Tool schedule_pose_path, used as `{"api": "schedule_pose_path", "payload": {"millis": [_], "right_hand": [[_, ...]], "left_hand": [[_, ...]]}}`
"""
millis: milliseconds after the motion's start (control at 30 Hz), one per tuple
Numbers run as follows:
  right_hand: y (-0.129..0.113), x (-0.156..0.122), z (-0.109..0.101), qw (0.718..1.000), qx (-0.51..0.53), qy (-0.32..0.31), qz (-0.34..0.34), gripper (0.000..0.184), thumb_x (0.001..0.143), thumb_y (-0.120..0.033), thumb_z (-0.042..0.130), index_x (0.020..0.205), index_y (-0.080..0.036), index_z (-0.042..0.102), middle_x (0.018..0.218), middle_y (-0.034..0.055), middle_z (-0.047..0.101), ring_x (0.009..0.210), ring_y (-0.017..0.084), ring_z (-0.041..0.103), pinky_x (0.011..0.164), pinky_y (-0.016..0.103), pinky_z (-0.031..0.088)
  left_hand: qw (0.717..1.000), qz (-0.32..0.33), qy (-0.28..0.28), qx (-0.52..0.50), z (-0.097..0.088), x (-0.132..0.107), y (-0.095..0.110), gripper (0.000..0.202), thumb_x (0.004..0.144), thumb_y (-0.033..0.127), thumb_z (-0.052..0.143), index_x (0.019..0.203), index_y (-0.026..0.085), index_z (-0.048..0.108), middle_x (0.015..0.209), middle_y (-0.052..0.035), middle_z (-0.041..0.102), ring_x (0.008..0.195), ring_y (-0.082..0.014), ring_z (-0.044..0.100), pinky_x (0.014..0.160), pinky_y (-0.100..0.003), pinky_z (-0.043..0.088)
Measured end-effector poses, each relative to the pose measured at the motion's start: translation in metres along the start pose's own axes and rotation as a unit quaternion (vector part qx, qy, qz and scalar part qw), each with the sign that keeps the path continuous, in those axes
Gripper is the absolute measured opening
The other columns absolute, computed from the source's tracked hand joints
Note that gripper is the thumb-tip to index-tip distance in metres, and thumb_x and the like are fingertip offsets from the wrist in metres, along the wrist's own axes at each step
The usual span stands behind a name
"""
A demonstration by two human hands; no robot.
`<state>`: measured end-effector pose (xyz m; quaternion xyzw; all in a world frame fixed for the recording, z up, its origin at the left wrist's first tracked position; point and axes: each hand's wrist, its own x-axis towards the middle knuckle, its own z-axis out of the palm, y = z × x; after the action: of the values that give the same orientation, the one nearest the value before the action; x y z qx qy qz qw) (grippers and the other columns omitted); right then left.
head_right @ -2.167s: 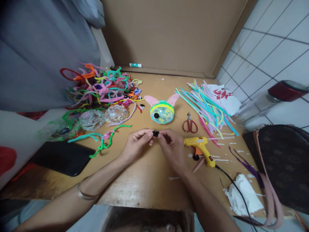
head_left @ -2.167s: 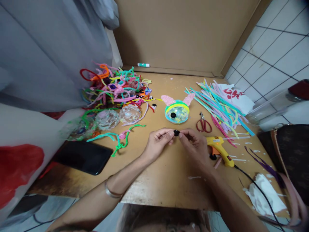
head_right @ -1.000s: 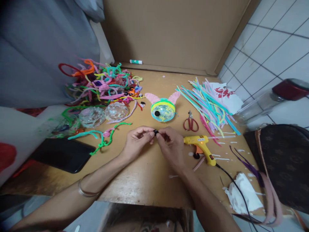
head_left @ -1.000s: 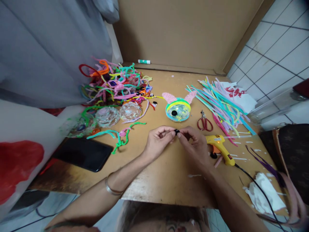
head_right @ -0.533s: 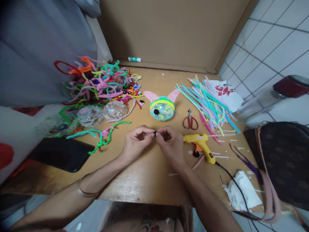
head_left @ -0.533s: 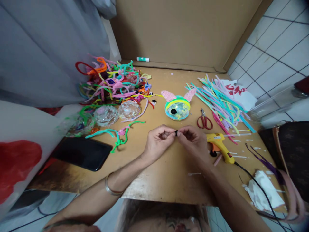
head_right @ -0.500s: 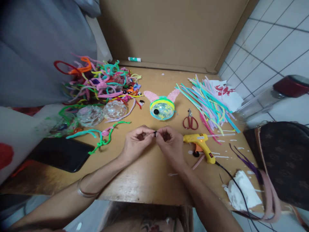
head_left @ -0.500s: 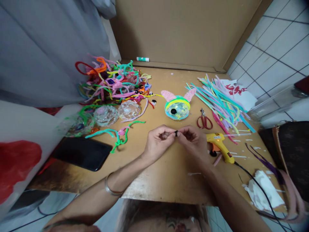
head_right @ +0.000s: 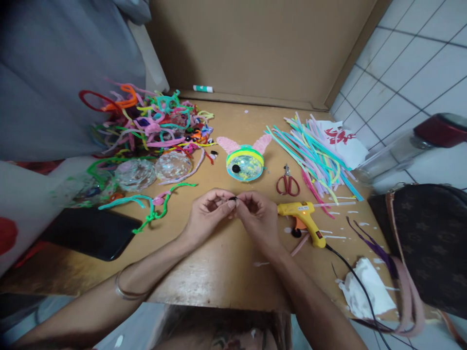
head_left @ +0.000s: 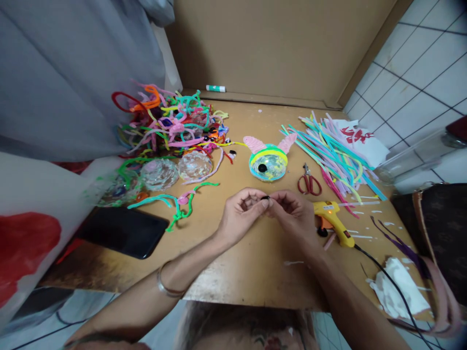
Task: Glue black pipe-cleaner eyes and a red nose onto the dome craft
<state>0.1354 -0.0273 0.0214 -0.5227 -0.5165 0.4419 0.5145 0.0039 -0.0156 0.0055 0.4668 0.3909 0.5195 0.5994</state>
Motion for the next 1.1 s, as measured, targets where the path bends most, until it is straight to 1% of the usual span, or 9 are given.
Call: {"api": "schedule_pose_path", "payload": {"millis": [200,333,400,600,733,800,867,967,1100], "right_hand": [[-0.003,-0.001,-0.004,0.999,-0.019,-0.028,-0.025,0.015,0.078,-0.031,0.061,0.077,-0.016,0.066,0.063,0.0009,0.066,0.058,0.012,0.06,0.058,0.024,0.05],[-0.003,0.0,-0.009,0.992,-0.103,0.018,-0.064,0.015,0.08,-0.029,0.059,0.079,-0.016,0.066,0.066,0.0015,0.067,0.06,0.013,0.061,0.058,0.024,0.048],[-0.003,0.0,-0.011,0.986,-0.141,0.023,-0.082,0.015,0.081,-0.029,0.059,0.08,-0.016,0.066,0.069,0.0019,0.067,0.062,0.014,0.061,0.059,0.024,0.047],[-0.003,0.001,-0.011,0.971,-0.205,-0.024,-0.121,0.015,0.083,-0.025,0.056,0.078,-0.017,0.067,0.069,0.0014,0.067,0.061,0.012,0.058,0.058,0.023,0.044],[-0.003,0.003,-0.013,0.959,-0.245,-0.033,-0.141,0.013,0.08,-0.02,0.056,0.072,-0.016,0.065,0.063,0.0002,0.063,0.056,0.01,0.053,0.054,0.022,0.04],[-0.004,0.005,-0.015,0.964,-0.23,-0.049,-0.125,0.013,0.078,-0.02,0.056,0.067,-0.016,0.063,0.06,-0.0007,0.06,0.054,0.01,0.051,0.052,0.021,0.038],[-0.003,0.007,-0.017,0.978,-0.177,-0.065,-0.084,0.014,0.076,-0.023,0.057,0.065,-0.016,0.062,0.058,-0.0014,0.058,0.053,0.009,0.049,0.05,0.021,0.037],[-0.003,0.01,-0.019,0.992,-0.096,-0.077,-0.018,0.017,0.074,-0.03,0.061,0.067,-0.015,0.064,0.057,-0.002,0.056,0.052,0.009,0.047,0.048,0.021,0.036],[-0.003,0.01,-0.02,0.993,-0.071,-0.091,0.023,0.022,0.075,-0.037,0.063,0.071,-0.015,0.065,0.058,-0.0016,0.056,0.053,0.009,0.047,0.05,0.021,0.037]], "left_hand": [[0.999,-0.028,0.026,0.005,-0.002,0.004,0.001,0.033,0.064,0.041,0.077,0.075,0.011,0.068,0.054,-0.0003,0.062,0.048,-0.008,0.051,0.05,-0.021,0.042],[0.998,-0.029,0.033,0.032,-0.003,0.003,0.001,0.029,0.066,0.039,0.074,0.072,0.012,0.066,0.051,0.0014,0.059,0.046,-0.0064,0.048,0.049,-0.02,0.038],[0.998,-0.029,0.028,0.047,-0.003,0.004,0.0,0.027,0.068,0.037,0.073,0.07,0.012,0.065,0.05,0.0018,0.057,0.045,-0.0058,0.046,0.048,-0.019,0.036],[0.996,-0.015,0.019,0.085,-0.003,0.005,-0.005,0.022,0.068,0.034,0.068,0.069,0.013,0.063,0.051,0.0035,0.053,0.045,-0.0046,0.04,0.045,-0.018,0.03],[0.993,0.018,0.007,0.115,-0.004,0.004,-0.012,0.015,0.07,0.028,0.065,0.07,0.013,0.064,0.058,0.0018,0.056,0.05,-0.0054,0.043,0.049,-0.018,0.034],[0.991,0.039,-0.002,0.132,-0.005,0.003,-0.014,0.013,0.07,0.026,0.065,0.069,0.013,0.064,0.061,0.001,0.057,0.053,-0.0062,0.045,0.053,-0.019,0.036],[0.99,0.04,-0.009,0.132,-0.005,0.002,-0.013,0.013,0.069,0.026,0.066,0.069,0.013,0.064,0.061,0.0012,0.057,0.053,-0.0062,0.044,0.053,-0.019,0.036],[0.994,0.01,-0.011,0.11,-0.004,0.002,-0.007,0.016,0.069,0.029,0.066,0.068,0.013,0.063,0.056,0.0025,0.054,0.049,-0.0055,0.04,0.049,-0.019,0.032],[0.996,-0.015,-0.009,0.09,-0.003,0.002,-0.002,0.019,0.068,0.031,0.068,0.068,0.013,0.063,0.056,0.0024,0.054,0.048,-0.0054,0.04,0.048,-0.019,0.03]]}}
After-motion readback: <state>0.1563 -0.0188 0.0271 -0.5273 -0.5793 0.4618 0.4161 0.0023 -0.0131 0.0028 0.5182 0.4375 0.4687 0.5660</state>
